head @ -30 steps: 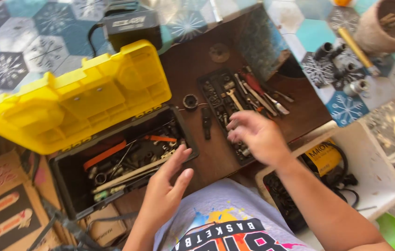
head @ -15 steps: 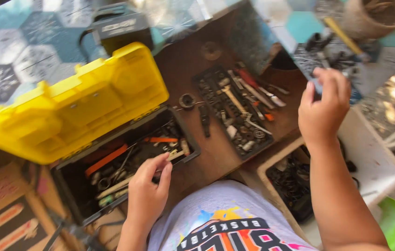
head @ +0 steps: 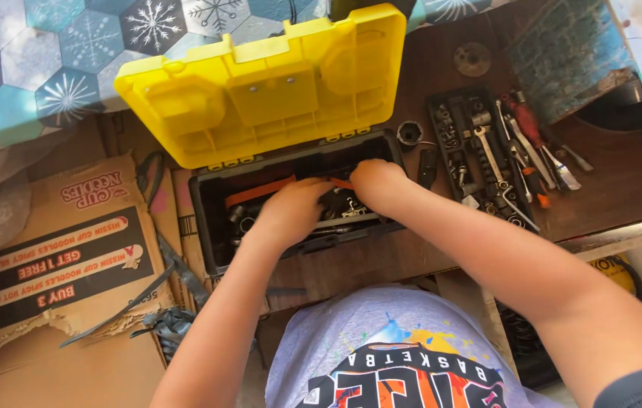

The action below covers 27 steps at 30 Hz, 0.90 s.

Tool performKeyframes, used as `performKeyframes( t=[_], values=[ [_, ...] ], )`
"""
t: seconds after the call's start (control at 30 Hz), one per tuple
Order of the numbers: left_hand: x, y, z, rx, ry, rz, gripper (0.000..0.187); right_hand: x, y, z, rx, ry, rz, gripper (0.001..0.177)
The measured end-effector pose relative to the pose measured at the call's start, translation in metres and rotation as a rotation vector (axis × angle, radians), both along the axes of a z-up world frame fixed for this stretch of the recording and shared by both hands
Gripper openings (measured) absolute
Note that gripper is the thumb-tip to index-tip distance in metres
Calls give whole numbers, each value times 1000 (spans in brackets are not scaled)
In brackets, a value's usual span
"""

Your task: Organising and inspecting various mechanical tools and small parts in and around a yellow toolbox.

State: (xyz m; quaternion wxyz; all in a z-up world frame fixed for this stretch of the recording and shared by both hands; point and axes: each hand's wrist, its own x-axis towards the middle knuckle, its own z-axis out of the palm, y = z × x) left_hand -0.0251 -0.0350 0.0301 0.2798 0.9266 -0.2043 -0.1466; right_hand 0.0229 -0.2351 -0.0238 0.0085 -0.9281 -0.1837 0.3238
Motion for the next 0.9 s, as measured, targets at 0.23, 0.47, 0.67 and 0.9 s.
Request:
performKeyframes(
  t=[0.23,0.47,0.67,0.9],
  values=[
    [45,-39,-69,259,105,-71,25,2,3,-22,142,-156,46,37],
    [48,-40,-67,107,29,-80,37,-37,-38,100,279,-468,17,33],
    [65,-64,-111,409,-267,-422,31,-66,-143,91,994,87,-906,39],
    [64,-77,-122,447,-530,-541,16,-121,-168,-4,912,172,-1155,38]
  ],
)
